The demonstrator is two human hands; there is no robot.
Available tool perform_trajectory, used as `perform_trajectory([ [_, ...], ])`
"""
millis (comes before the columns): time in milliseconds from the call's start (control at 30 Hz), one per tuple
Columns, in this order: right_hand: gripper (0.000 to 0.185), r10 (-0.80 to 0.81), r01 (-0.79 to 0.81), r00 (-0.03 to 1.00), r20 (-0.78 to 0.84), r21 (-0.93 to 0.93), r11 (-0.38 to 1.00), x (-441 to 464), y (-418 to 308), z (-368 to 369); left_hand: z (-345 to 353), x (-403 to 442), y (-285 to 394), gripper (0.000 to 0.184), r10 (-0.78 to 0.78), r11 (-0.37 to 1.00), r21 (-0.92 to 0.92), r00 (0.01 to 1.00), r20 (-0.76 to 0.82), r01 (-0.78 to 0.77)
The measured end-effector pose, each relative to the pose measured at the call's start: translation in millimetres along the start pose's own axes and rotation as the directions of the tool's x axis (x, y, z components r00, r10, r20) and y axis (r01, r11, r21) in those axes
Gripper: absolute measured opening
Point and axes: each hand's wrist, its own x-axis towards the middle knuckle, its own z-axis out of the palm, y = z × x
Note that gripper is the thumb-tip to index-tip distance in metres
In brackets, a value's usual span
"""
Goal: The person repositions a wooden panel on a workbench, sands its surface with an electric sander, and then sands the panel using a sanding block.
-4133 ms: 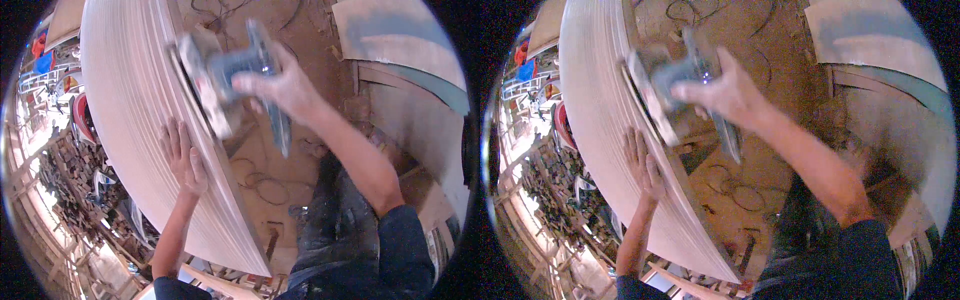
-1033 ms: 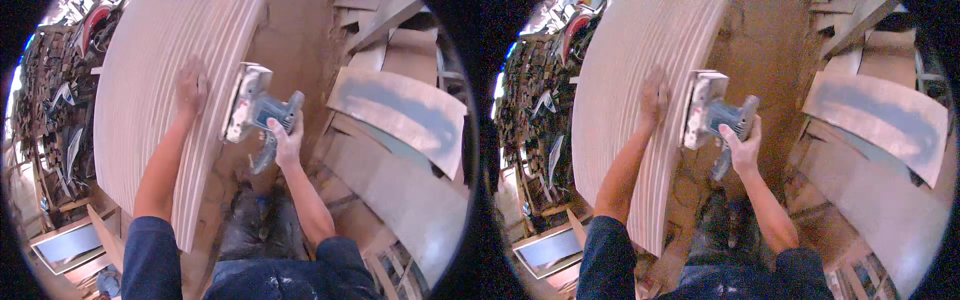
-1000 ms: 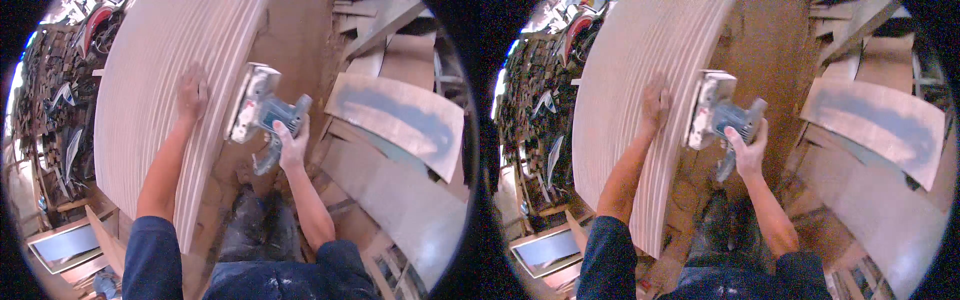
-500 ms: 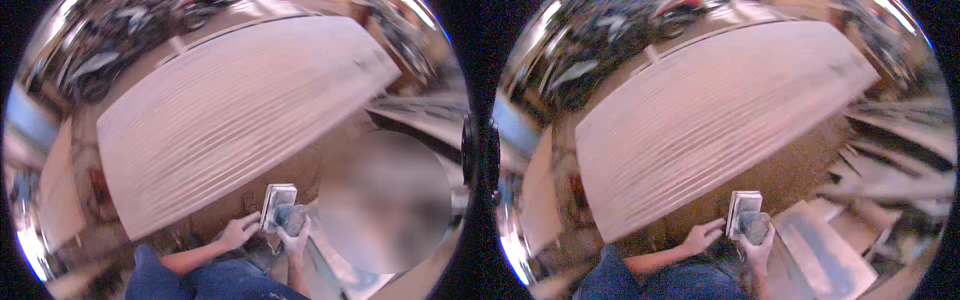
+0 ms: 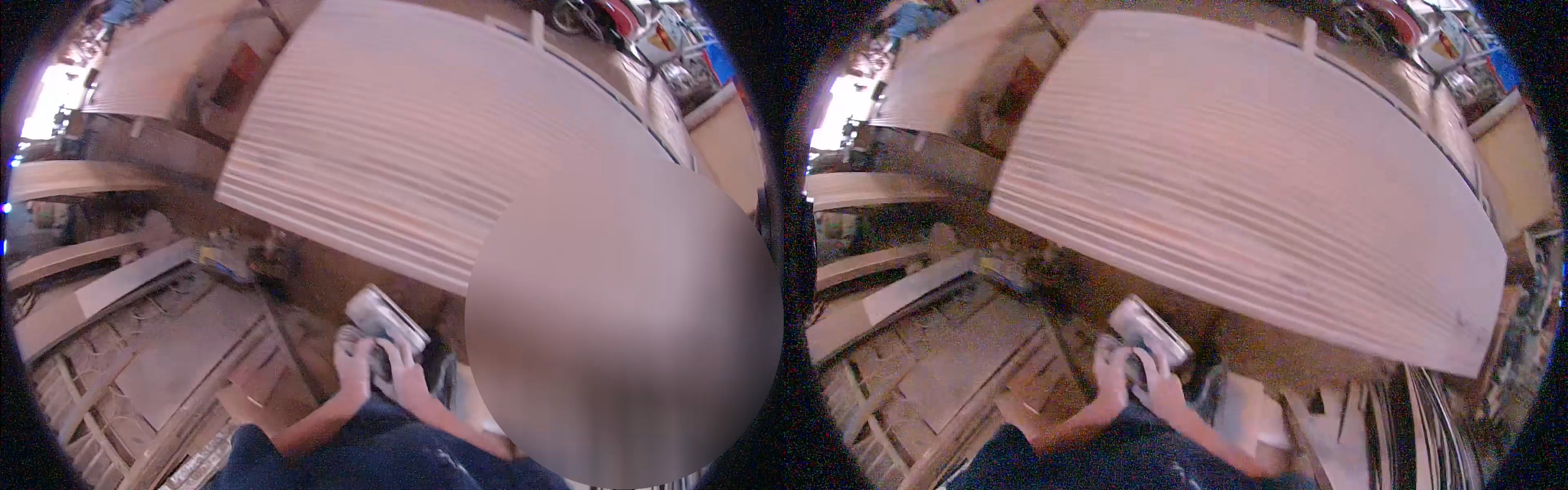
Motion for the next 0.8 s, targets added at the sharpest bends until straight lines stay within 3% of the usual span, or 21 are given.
perform_trajectory([
  [67,0.079,-0.091,0.093,0.996,-0.021,0.076,0.993,-2,42,11,-7,-2,-33,0.034,-0.034,0.944,-0.331,0.997,-0.074,0.008],
  [133,0.071,-0.057,0.058,0.998,-0.014,0.061,0.996,-2,61,12,-11,-7,-55,0.034,-0.020,0.920,-0.391,0.996,-0.090,-0.016],
  [200,0.072,0.039,0.016,0.960,0.277,-0.192,0.981,0,77,14,-9,-18,-66,0.035,0.009,0.899,-0.435,0.995,-0.102,-0.052],
  [233,0.058,0.012,0.090,0.929,0.369,-0.258,0.962,-6,82,16,-8,-26,-73,0.038,0.008,0.865,-0.496,0.991,-0.136,-0.075],
  [267,0.058,0.017,0.088,0.930,0.367,-0.267,0.960,-14,78,15,-4,-34,-76,0.040,0.005,0.825,-0.556,0.985,-0.170,-0.100],
  [333,0.041,0.080,0.088,0.888,0.453,-0.338,0.937,-25,63,10,12,-52,-72,0.043,-0.015,0.815,-0.564,0.968,-0.251,-0.134],
  [367,0.037,0.017,0.164,0.890,0.455,-0.356,0.920,-31,62,12,14,-56,-78,0.046,-0.017,0.796,-0.576,0.944,-0.330,-0.187],
  [500,0.047,0.091,0.227,0.838,0.537,-0.496,0.838,-10,46,-12,29,-38,-90,0.051,-0.091,0.788,-0.597,0.931,-0.353,-0.149],
  [567,0.053,-0.115,0.405,0.756,0.645,-0.322,0.856,-3,38,-56,26,-31,-102,0.062,-0.159,0.700,-0.699,0.923,-0.351,-0.145],
  [600,0.052,-0.488,0.580,0.760,0.430,-0.110,0.807,16,53,-88,24,-29,-98,0.062,-0.163,0.699,-0.702,0.926,-0.341,-0.136],
  [633,0.046,-0.580,0.622,0.776,0.248,-0.148,0.769,45,38,-139,26,-28,-94,0.066,-0.124,0.701,-0.685,0.911,-0.393,-0.200],
  [667,0.059,-0.573,0.578,0.811,0.121,-0.322,0.750,61,88,-171,24,-29,-94,0.071,-0.097,0.701,-0.665,0.891,-0.444,-0.255],
  [700,0.059,-0.558,0.568,0.819,0.135,-0.330,0.754,73,119,-202,11,-26,-100,0.075,-0.063,0.721,-0.651,0.914,-0.401,-0.237],
  [733,0.066,-0.464,0.406,0.886,-0.015,-0.461,0.789,83,143,-224,-4,-20,-101,0.075,-0.075,0.724,-0.654,0.917,-0.392,-0.220],
  [800,0.074,-0.356,0.361,0.923,0.148,-0.655,0.663,67,162,-229,-25,-5,-99,0.074,-0.095,0.768,-0.607,0.899,-0.427,-0.206],
])
